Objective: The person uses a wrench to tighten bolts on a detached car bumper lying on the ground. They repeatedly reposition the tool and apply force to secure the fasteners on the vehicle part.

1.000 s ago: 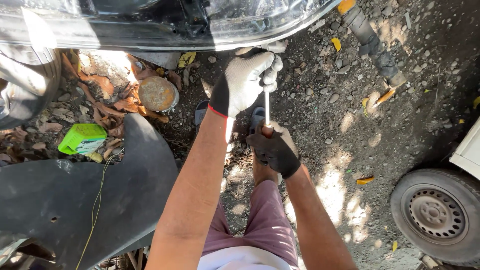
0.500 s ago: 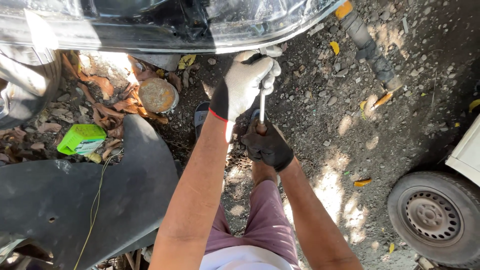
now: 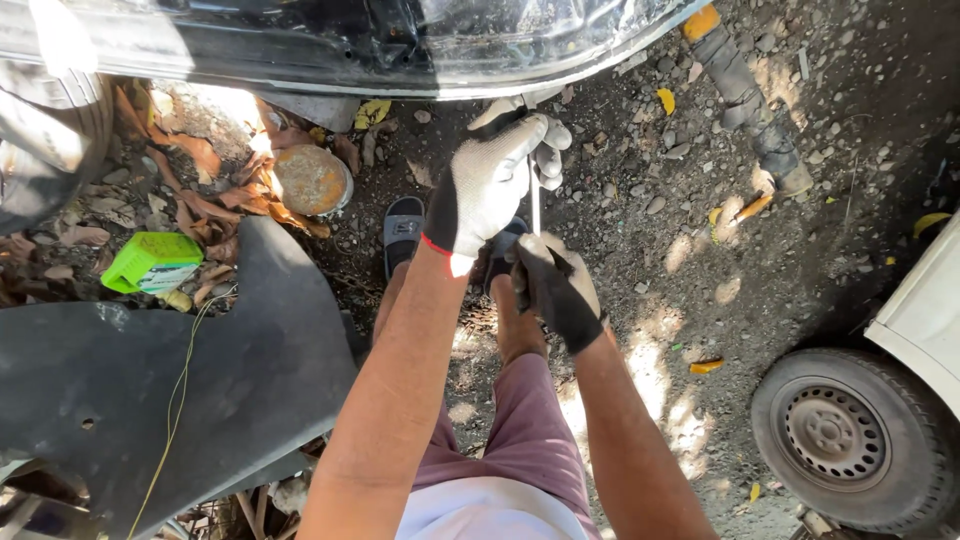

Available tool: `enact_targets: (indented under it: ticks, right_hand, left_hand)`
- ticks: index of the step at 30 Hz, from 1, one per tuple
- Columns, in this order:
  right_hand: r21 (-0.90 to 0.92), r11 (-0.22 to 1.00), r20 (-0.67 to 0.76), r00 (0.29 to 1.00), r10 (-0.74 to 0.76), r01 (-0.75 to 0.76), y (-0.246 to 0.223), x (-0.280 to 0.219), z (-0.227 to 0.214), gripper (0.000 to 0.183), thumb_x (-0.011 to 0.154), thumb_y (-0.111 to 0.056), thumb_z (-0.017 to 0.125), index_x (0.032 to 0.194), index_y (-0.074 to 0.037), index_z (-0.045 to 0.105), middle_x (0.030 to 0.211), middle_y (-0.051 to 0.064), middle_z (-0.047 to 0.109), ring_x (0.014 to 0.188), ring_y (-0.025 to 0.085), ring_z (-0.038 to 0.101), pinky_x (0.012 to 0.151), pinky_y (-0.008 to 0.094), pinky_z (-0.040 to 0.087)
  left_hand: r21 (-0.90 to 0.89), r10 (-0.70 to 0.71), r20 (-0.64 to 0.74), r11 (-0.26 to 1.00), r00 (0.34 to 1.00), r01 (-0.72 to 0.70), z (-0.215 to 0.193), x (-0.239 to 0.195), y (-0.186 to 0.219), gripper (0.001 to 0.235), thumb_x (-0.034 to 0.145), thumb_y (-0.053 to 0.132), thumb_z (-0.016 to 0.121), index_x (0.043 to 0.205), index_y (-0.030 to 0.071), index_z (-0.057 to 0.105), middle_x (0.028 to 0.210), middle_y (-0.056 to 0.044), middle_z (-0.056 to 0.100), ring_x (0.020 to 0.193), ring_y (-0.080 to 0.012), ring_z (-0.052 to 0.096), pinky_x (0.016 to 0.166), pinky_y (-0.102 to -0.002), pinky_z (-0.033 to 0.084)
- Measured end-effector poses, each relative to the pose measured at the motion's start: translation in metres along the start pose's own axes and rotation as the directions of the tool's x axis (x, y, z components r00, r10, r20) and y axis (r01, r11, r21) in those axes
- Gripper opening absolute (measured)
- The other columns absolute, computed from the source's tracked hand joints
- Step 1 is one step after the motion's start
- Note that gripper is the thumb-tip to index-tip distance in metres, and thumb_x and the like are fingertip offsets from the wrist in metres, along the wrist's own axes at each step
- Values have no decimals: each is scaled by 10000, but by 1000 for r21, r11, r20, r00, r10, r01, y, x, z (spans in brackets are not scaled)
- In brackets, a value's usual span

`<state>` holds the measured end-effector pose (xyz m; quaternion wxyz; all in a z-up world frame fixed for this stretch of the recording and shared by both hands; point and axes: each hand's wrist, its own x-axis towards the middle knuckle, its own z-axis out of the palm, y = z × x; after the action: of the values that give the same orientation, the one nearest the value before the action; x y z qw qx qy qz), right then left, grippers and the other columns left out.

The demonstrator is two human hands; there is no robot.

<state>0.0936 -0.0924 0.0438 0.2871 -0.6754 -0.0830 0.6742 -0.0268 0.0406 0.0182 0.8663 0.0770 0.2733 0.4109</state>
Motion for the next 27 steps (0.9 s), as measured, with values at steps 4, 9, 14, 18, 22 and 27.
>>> enact_targets:
  ticks: [4,9,14,18,22,27]
  right_hand:
    - [28,994,81,991,-106,104,36,44,-19,292,1008,-381,671,1017,-89,683,724,-7,651,583,74,582,503,225,452]
    - [-36,991,71,990,-122,125,8,15,-7,335,992,-363,679,1082,-43,723,708,-2,663,549,78,588,478,217,442]
    - [-106,973,34,979,-203,206,40,0,-25,415,924,-335,745,1185,-21,671,874,-11,716,733,63,658,618,212,524]
    - [-214,949,42,973,-227,231,18,-14,-12,450,953,-401,713,1196,-28,651,885,-7,717,781,59,680,639,211,531]
    - [-140,989,5,999,-37,38,-19,-40,10,465,945,-457,691,1094,-16,688,705,7,654,586,78,613,491,229,468]
    - [-117,989,-37,995,88,-92,-26,-46,7,416,915,-459,695,1024,-58,704,667,21,641,506,100,572,427,248,413]
  left_hand:
    - [58,39,-28,998,999,-37,5,2,-2,211,1082,94,554,1259,-18,575,1029,-147,701,802,-192,643,752,-364,560]
    - [89,80,-73,993,994,-74,4,0,-7,138,1075,106,555,1167,8,583,1024,-144,703,778,-171,620,720,-348,540]
    - [-55,32,-106,998,994,-38,12,-5,3,114,1090,123,577,1101,10,582,981,-138,671,725,-148,538,627,-315,452]
    - [-126,-25,-57,992,998,18,18,-6,12,134,1070,143,581,1147,36,601,962,-118,647,729,-136,518,615,-291,426]
    - [-137,-40,-41,990,998,34,7,-2,4,144,1064,136,582,1169,41,610,959,-109,640,726,-133,517,604,-287,428]
    - [-10,-101,-97,995,990,100,6,4,14,159,1025,66,573,1121,-55,615,980,-165,686,746,-206,598,629,-366,522]
